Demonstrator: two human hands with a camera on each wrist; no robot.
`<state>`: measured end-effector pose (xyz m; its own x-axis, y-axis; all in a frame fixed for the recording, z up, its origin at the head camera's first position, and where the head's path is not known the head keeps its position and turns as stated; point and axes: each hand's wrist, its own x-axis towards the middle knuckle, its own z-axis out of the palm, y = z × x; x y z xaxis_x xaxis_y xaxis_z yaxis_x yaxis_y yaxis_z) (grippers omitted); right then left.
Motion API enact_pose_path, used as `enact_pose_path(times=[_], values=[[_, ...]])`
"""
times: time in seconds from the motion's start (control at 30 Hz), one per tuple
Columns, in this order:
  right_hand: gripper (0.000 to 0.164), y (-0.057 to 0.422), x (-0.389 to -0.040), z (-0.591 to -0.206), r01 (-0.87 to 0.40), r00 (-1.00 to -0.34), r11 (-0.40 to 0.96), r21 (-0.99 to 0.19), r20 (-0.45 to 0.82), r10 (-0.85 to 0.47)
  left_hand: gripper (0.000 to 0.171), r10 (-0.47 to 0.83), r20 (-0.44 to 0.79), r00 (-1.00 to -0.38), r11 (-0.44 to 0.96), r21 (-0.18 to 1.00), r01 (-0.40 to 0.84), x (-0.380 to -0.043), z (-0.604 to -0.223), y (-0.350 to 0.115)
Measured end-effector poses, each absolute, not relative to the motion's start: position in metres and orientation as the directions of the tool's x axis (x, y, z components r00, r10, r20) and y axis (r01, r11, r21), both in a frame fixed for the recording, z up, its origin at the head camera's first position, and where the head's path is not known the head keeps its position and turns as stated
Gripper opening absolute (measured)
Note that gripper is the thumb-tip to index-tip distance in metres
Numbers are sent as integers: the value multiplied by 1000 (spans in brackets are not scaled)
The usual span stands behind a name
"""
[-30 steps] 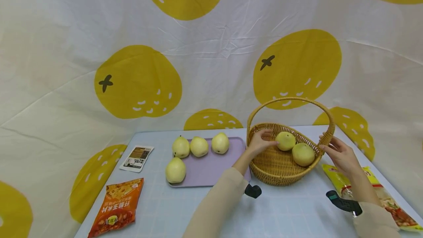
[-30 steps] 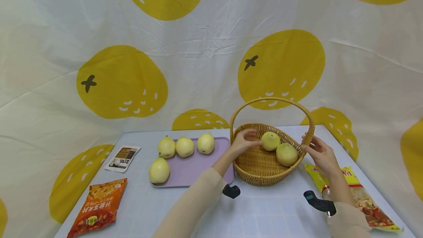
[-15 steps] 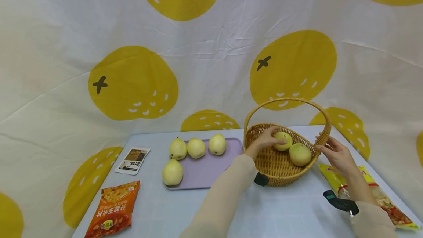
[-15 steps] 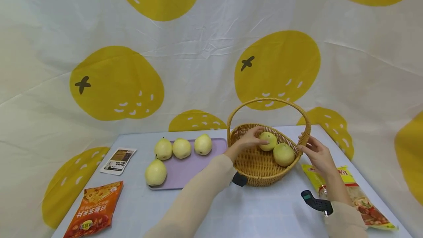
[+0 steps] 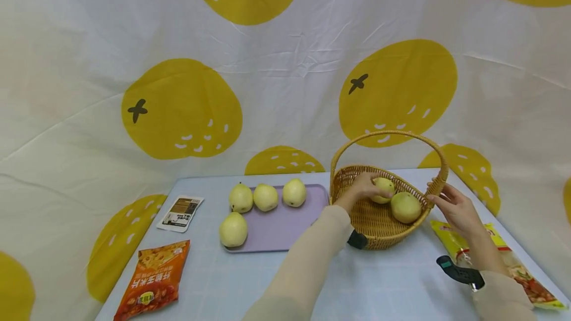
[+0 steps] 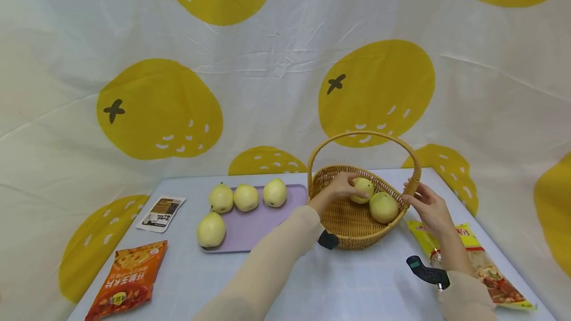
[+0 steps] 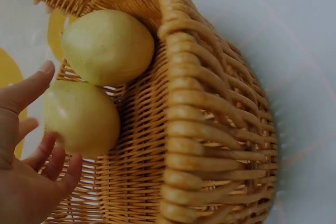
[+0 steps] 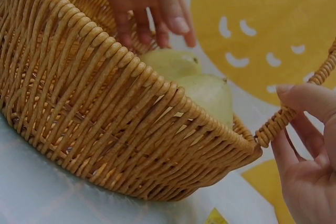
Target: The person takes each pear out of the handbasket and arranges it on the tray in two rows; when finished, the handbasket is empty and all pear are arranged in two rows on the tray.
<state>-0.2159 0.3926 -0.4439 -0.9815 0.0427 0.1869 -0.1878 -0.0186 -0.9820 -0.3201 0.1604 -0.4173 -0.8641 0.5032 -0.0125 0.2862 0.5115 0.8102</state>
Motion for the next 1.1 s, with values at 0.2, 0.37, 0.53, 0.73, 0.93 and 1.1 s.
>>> enact_pose_path(times=[0.2,0.37,0.53,0.73,0.93,1.1], values=[[63,392,-216,-445,-205,-979,-50,-977,204,26,58,487,-7,-874,626,700,343,-317,-418,161],[65,392,-216,-444,-179,-983,-6,-984,178,48,64,509,1,-861,600,717,355,-317,-417,162],[67,393,-216,-443,-170,-984,30,-985,171,52,69,461,-18,-887,627,715,311,-319,-416,160],[65,393,-214,-444,-194,-980,-26,-981,192,40,54,467,-28,-884,611,733,300,-318,-427,159],[64,391,-215,-446,-189,-981,-12,-982,188,53,64,511,-46,-858,570,766,298,-314,-437,161],[64,393,-215,-445,-185,-981,15,-983,185,60,60,552,-69,-831,560,769,309,-315,-434,158]])
